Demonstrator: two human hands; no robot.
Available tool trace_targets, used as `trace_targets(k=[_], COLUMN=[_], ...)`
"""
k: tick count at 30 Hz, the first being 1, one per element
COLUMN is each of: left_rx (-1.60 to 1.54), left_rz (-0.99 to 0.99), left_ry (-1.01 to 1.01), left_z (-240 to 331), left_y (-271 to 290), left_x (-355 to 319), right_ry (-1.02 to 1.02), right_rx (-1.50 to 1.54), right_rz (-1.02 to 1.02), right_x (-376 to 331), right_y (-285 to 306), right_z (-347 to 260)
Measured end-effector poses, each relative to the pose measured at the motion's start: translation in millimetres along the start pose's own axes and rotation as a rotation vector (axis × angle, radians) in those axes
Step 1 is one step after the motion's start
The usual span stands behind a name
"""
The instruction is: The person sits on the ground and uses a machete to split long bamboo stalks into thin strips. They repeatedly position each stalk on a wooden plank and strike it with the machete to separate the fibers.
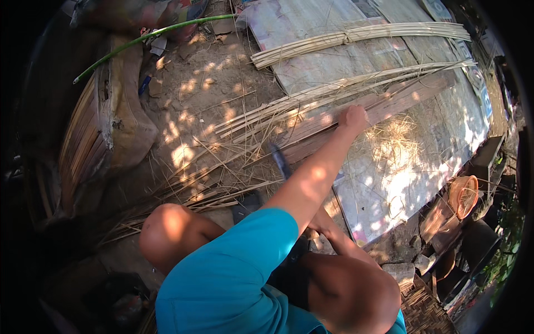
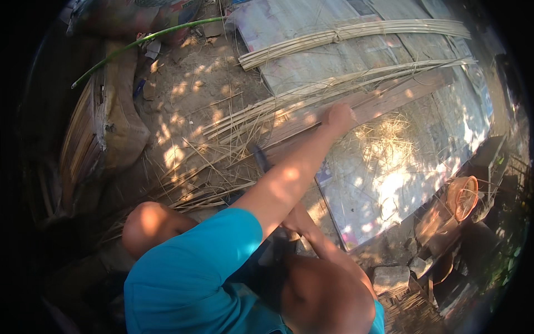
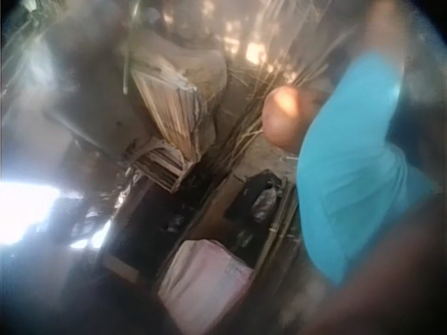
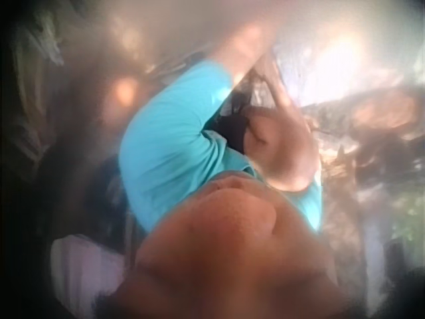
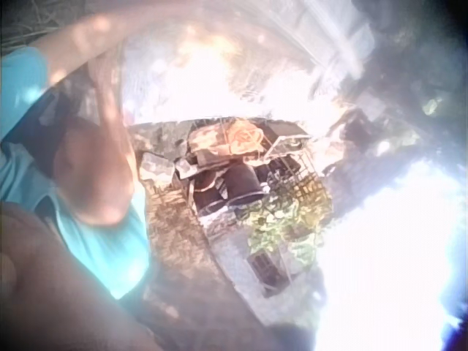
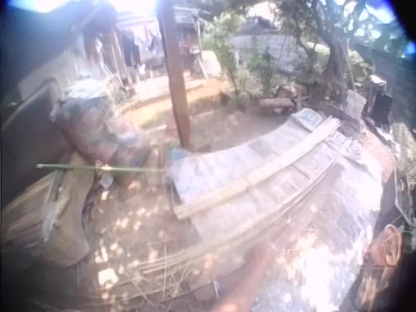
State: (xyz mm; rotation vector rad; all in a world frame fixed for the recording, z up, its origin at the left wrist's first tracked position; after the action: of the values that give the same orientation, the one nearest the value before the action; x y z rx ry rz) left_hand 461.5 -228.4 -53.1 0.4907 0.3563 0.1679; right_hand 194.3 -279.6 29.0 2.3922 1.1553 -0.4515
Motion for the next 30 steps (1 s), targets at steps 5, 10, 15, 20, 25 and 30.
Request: trace_targets(k=[5, 10, 15, 20, 25, 30], left_rx=[-0.029, 0.010, 0.063, 0.083, 0.038, 0.113], left_rz=[0.045, -0.073, -0.018, -0.106, -0.028, -0.087], left_ry=[-0.020, -0.044, -0.076, -0.200, -0.183, -0.175], left_z=[8, 9, 12, 17, 10, 19], left_y=[0, -9, -4, 5, 26, 8], left_x=[-14, -4, -5, -18, -11, -9], right_ry=[0.578, -0.124, 0.071, -0.099, 0.268, 0.142], right_rx=[-0.215, 0.231, -0.100, 0.034, -0.187, -0.125], right_rz=[-0.004, 0.201, -0.077, 0.003, -0.043, -0.228], right_x=[-4, 32, 17, 38, 11, 34], right_y=[-15, 39, 4, 22, -35, -16], right_z=[10, 49, 23, 53, -3, 25])
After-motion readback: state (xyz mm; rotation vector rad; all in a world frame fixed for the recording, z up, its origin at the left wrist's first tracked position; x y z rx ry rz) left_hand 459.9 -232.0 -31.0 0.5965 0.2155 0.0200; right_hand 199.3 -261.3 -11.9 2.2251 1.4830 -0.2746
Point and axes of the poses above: each hand's wrist, its own x-axis towards the middle knuckle, its own y-axis out of the back of the hand, z = x × y, the point moved 9 cm from there along x, towards the middle knuckle, and after that the axes turned 13 degrees about -x, right-handed, at the moved point
